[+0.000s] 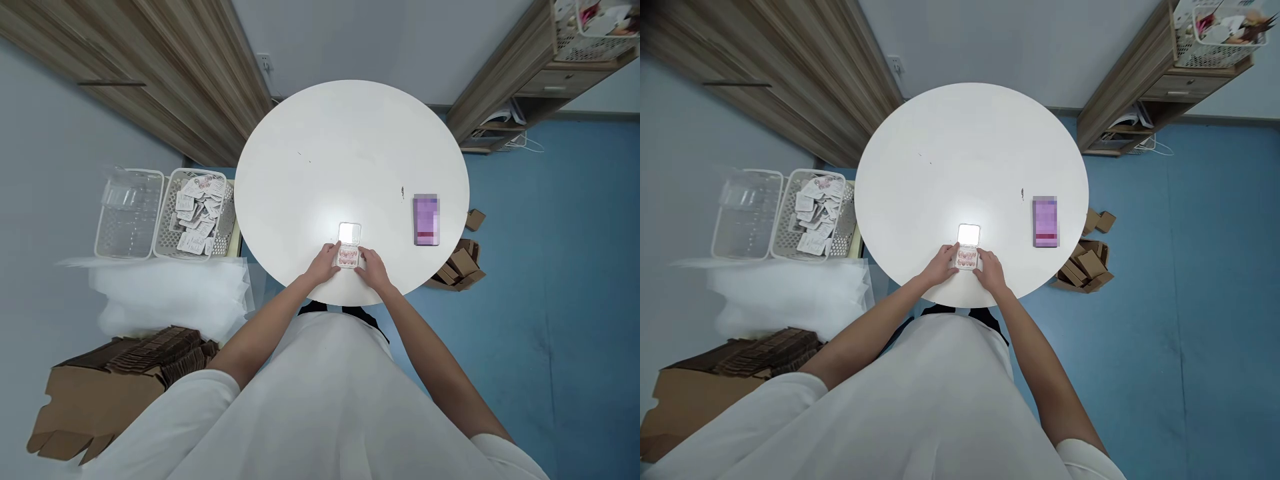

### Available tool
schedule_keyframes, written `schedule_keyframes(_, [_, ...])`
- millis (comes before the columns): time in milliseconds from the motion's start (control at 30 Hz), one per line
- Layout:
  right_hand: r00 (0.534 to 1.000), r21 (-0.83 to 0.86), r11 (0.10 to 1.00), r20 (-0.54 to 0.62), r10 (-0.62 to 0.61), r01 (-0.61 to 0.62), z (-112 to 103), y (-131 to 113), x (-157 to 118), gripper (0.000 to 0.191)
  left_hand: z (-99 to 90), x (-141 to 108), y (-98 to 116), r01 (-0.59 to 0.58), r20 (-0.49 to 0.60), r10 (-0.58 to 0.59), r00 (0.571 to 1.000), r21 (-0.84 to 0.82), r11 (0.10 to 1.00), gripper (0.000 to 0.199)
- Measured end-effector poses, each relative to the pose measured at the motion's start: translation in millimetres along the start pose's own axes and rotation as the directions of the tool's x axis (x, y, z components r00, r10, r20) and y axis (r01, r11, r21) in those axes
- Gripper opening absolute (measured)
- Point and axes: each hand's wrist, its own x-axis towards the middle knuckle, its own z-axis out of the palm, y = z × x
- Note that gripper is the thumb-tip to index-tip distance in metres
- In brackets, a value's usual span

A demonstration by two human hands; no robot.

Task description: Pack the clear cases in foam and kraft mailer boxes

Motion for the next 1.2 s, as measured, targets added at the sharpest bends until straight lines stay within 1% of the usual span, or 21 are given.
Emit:
schedule_keyframes(100, [0.995,0.143,0.986,-0.031,0.093,-0.087,4.2,-2.2,-5.0,0.064,3.4,-4.3,-0.4,0.083,-0.055,-0.092,0.994,-0.149,0.985,0.072])
schedule_keyframes(167, [0.986,0.236,0.96,-0.032,0.162,-0.15,8.0,-3.5,-6.9,0.065,5.7,-6.3,0.0,0.125,-0.074,-0.146,0.986,-0.237,0.963,0.061])
schedule_keyframes(233, [0.978,0.286,0.939,-0.022,0.206,-0.191,11.7,-5.3,-7.8,0.067,6.5,-7.6,0.7,0.127,-0.047,-0.148,0.988,-0.299,0.946,0.045])
schedule_keyframes(300, [0.976,0.31,0.929,-0.023,0.218,-0.2,15.2,-8.7,-9.3,0.07,5.1,-9.3,1.1,0.124,-0.006,-0.134,0.991,-0.35,0.929,0.034])
schedule_keyframes(367, [0.977,0.341,0.922,-0.043,0.208,-0.181,18.1,-14.8,-12.6,0.07,1.1,-13.0,0.8,0.145,0.0,-0.16,0.987,-0.419,0.897,0.034])
schedule_keyframes(433, [0.978,0.389,0.909,-0.078,0.194,-0.149,20.3,-24.1,-17.9,0.069,-5.4,-19.5,-0.2,0.169,-0.023,-0.209,0.978,-0.502,0.848,0.041])
schedule_keyframes(500, [0.978,0.443,0.889,-0.107,0.18,-0.115,21.4,-36.4,-24.3,0.067,-14.0,-28.3,-1.3,0.161,-0.043,-0.225,0.973,-0.569,0.807,0.046])
schedule_keyframes(600, [0.981,0.524,0.849,-0.124,0.15,-0.064,19.9,-57.7,-33.4,0.067,-29.4,-43.2,-1.0,0.096,-0.046,-0.16,0.986,-0.629,0.771,0.045])
schedule_keyframes(733, [0.989,0.642,0.767,-0.098,0.114,-0.025,12.5,-83.8,-41.2,0.068,-51.1,-60.1,4.0,0.023,-0.03,-0.061,0.998,-0.697,0.717,0.046])
schedule_keyframes(833, [0.992,0.713,0.701,-0.073,0.1,-0.019,6.1,-97.0,-42.8,0.069,-65.8,-69.0,8.4,-0.02,-0.04,-0.014,0.999,-0.738,0.675,0.048])
schedule_keyframes(900, [0.989,0.75,0.66,-0.072,0.129,-0.031,2.3,-103.0,-41.6,0.064,-73.4,-73.4,10.6,-0.038,-0.041,0.01,0.999,-0.759,0.65,0.05])
schedule_keyframes(967, [0.983,0.801,0.595,-0.053,0.176,-0.063,-1.2,-108.0,-38.8,0.052,-78.3,-76.8,11.9,-0.045,-0.034,0.029,0.999,-0.773,0.633,0.05])
schedule_keyframes(1033, [0.981,0.862,0.494,0.022,0.19,-0.115,-4.6,-112.8,-35.1,0.041,-80.5,-79.4,12.4,-0.046,-0.023,0.045,0.999,-0.78,0.624,0.05])
schedule_keyframes(1100, [0.98,0.903,0.397,0.104,0.168,-0.164,-7.6,-117.3,-31.1,0.039,-80.8,-81.4,12.6,-0.039,-0.002,0.061,0.998,-0.784,0.62,0.049])
schedule_keyframes(1133, [0.979,0.913,0.368,0.126,0.16,-0.177,-8.8,-119.2,-29.3,0.039,-80.5,-82.2,12.6,-0.033,0.01,0.067,0.998,-0.787,0.616,0.049])
schedule_keyframes(1200, [0.978,0.918,0.356,0.119,0.172,-0.174,-10.5,-122.2,-26.5,0.037,-80.0,-83.7,12.4,-0.019,0.031,0.072,0.997,-0.798,0.602,0.051])
